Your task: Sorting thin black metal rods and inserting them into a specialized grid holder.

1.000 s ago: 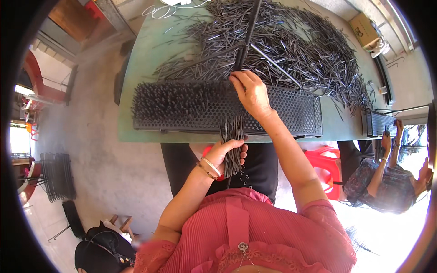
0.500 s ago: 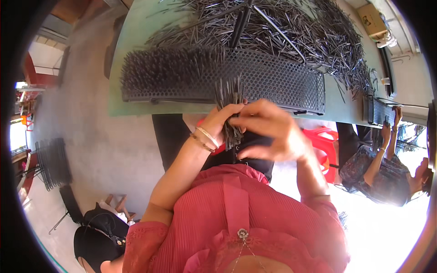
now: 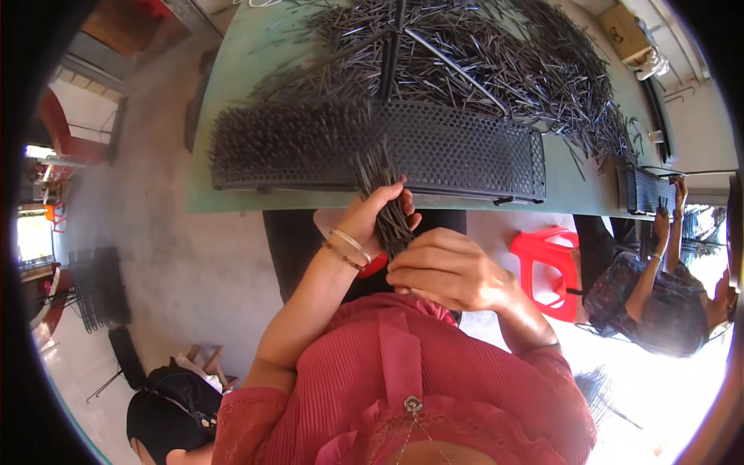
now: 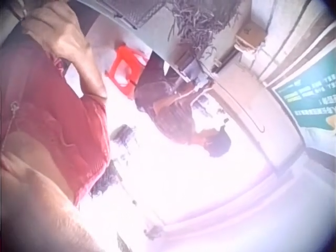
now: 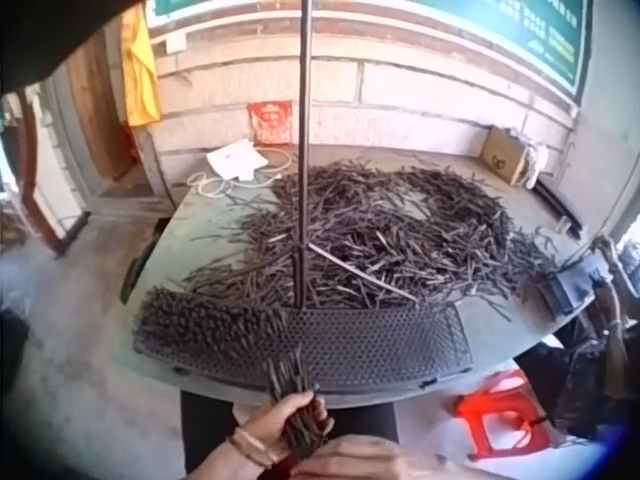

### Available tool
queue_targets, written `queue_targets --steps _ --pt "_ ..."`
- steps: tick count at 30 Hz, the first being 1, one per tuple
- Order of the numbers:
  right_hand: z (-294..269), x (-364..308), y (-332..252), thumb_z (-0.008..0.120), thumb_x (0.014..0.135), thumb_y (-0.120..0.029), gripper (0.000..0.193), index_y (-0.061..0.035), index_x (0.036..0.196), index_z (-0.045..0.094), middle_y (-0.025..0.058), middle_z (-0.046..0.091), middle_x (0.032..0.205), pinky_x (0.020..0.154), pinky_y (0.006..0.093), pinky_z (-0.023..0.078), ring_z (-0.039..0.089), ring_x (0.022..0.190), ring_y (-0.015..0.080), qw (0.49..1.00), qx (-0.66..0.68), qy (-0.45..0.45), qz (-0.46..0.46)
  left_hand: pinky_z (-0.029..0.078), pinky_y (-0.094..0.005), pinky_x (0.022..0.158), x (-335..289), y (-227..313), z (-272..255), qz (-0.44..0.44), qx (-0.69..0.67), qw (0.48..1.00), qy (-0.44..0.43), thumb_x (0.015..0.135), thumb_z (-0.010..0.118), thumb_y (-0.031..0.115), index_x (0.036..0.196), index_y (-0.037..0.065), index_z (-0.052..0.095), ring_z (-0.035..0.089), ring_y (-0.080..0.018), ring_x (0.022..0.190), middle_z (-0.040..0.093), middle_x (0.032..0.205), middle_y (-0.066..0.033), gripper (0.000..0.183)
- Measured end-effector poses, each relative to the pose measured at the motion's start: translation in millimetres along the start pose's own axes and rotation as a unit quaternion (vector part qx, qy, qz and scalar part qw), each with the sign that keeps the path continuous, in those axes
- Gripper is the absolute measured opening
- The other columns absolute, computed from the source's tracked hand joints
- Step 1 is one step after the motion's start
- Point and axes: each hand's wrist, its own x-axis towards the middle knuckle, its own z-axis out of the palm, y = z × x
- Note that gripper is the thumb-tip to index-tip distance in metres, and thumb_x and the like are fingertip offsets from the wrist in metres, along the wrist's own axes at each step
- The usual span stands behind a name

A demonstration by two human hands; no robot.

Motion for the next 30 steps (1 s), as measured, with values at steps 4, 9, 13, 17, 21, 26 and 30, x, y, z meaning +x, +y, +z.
queue_targets --steps 4,9,13,17,21,26,30 --pt "-26.8 20.7 7.9 0.067 0.077 -0.004 0.019 0.0021 0.095 0.065 0.0125 0.065 0.092 0.072 0.0331 0.051 0.063 0.081 0.0266 0.98 -0.102 0.148 0.087 0.051 -0.0325 0.066 -11.8 9.5 17.2 0.0 0.015 0.999 0.046 0.089 0.058 0.017 0.112 0.006 0.053 0.057 -0.0137 0.075 0.059 0.085 -0.0023 0.026" --pt "-3.0 50.5 121.0 0.064 0.082 0.0 0.03 0.0015 0.112 0.059 0.0081 0.065 0.091 0.073 0.0249 0.05 0.062 0.082 0.0118 0.928 -0.06 0.312 0.193 0.048 -0.0307 0.061 -9.1 6.3 7.3 -0.033 0.039 0.998 -0.043 0.089 0.059 0.018 0.112 0.007 0.053 0.053 -0.013 0.071 0.057 0.084 -0.0017 0.027" --pt "9.6 65.9 160.4 0.066 0.081 -0.001 0.031 -0.0026 0.112 0.061 0.0073 0.065 0.087 0.071 0.0246 0.05 0.063 0.077 0.0119 0.928 -0.105 0.315 0.166 0.048 -0.0304 0.061 -16.6 7.8 2.4 -0.037 0.023 0.998 -0.043 0.087 0.06 0.016 0.112 0.006 0.053 0.054 -0.0135 0.069 0.058 0.084 -0.0026 0.028" --pt "16.6 69.8 171.5 0.067 0.08 -0.003 0.029 -0.0041 0.109 0.062 0.0094 0.064 0.084 0.066 0.0277 0.05 0.064 0.073 0.0174 0.935 -0.16 0.283 0.143 0.049 -0.0303 0.06 -18.6 10.5 -2.2 -0.035 0.007 0.998 -0.046 0.086 0.061 0.015 0.111 0.006 0.053 0.057 -0.0132 0.068 0.059 0.083 -0.0033 0.028" --pt "26.3 67.4 175.6 0.065 0.079 -0.005 0.022 -0.0033 0.102 0.062 0.0133 0.062 0.083 0.064 0.037 0.049 0.06 0.073 0.032 0.948 -0.183 0.24 0.099 0.05 -0.0295 0.059 -20.4 10.7 -2.0 -0.032 0.01 0.998 -0.045 0.087 0.061 0.015 0.112 0.005 0.053 0.057 -0.0131 0.069 0.059 0.083 -0.0037 0.028" --pt "24.3 61.9 182.4 0.063 0.083 -0.008 0.016 -0.0009 0.097 0.065 0.0136 0.064 0.088 0.068 0.0344 0.05 0.062 0.078 0.0302 0.95 -0.225 0.181 0.119 0.047 -0.0295 0.06 -18.8 8.1 -2.0 -0.034 0.05 0.998 -0.033 0.088 0.059 0.02 0.119 0.007 0.048 0.051 -0.0119 0.068 0.053 0.082 -0.0023 0.036" --pt "12.5 55.5 147.3 0.06 0.084 -0.002 0.016 0.0019 0.099 0.064 0.0125 0.064 0.087 0.067 0.0271 0.048 0.062 0.074 0.0209 0.939 -0.171 0.255 0.156 0.05 -0.0297 0.059 -19.8 10.8 -1.5 0.009 0.017 1.0 -0.023 0.088 0.06 0.018 0.112 0.006 0.053 0.057 -0.0132 0.069 0.059 0.082 -0.0033 0.028"
